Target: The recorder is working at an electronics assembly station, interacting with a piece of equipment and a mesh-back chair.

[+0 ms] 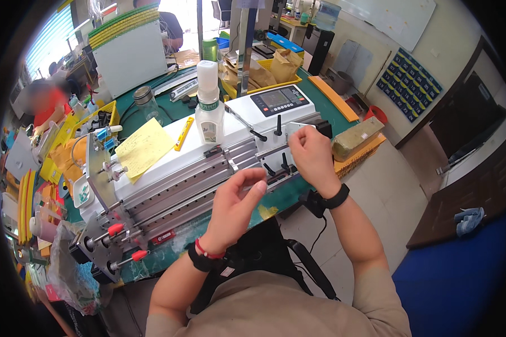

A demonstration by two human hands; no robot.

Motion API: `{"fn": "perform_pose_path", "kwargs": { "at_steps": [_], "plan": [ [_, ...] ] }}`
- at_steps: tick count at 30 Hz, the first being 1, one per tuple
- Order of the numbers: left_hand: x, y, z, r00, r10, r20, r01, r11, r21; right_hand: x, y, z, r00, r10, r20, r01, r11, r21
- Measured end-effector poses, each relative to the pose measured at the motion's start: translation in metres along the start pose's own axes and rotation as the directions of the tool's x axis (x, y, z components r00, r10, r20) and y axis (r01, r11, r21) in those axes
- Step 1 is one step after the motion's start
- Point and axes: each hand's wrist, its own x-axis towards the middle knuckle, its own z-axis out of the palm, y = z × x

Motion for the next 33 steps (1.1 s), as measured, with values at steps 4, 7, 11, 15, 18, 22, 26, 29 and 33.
{"fn": "perform_pose_path", "kwargs": {
  "at_steps": [4,7,11,15,18,22,26,29,33],
  "plan": [
    [0.031,-0.013,0.019,0.986,-0.132,0.105,0.159,0.932,-0.325,-0.003,0.016,-0.006,0.943,0.24,0.228,-0.302,0.907,0.293],
    [0.049,-0.012,0.041,0.966,-0.226,0.129,0.259,0.794,-0.55,-0.035,0.008,-0.027,0.841,0.283,0.46,-0.498,0.738,0.455],
    [0.052,-0.021,0.044,0.93,-0.303,0.208,0.348,0.548,-0.761,-0.076,-0.022,-0.051,0.738,0.317,0.596,-0.647,0.586,0.488],
    [0.002,0.009,0.008,0.951,-0.049,0.306,0.293,0.468,-0.833,-0.073,-0.021,-0.048,0.941,0.241,0.237,-0.338,0.669,0.662],
    [-0.066,0.033,-0.053,0.953,-0.055,0.298,0.278,0.546,-0.79,-0.047,-0.02,-0.028,0.593,0.392,0.704,-0.805,0.257,0.535],
    [-0.129,0.052,-0.107,0.967,0.133,0.216,0.103,0.572,-0.814,-0.026,-0.016,0.021,0.518,0.365,0.774,-0.855,0.205,0.476],
    [-0.163,0.058,-0.117,0.989,0.073,-0.125,-0.114,0.926,-0.36,-0.034,-0.023,0.038,0.559,0.276,0.782,-0.824,0.286,0.488],
    [-0.167,0.061,-0.114,0.941,0.032,-0.338,-0.024,0.999,0.028,-0.041,-0.023,0.04,0.617,0.253,0.745,-0.783,0.29,0.55],
    [-0.164,0.057,-0.113,0.955,0.052,-0.292,-0.03,0.997,0.078,-0.05,-0.023,0.017,0.668,0.388,0.636,-0.744,0.363,0.56]
  ]
}}
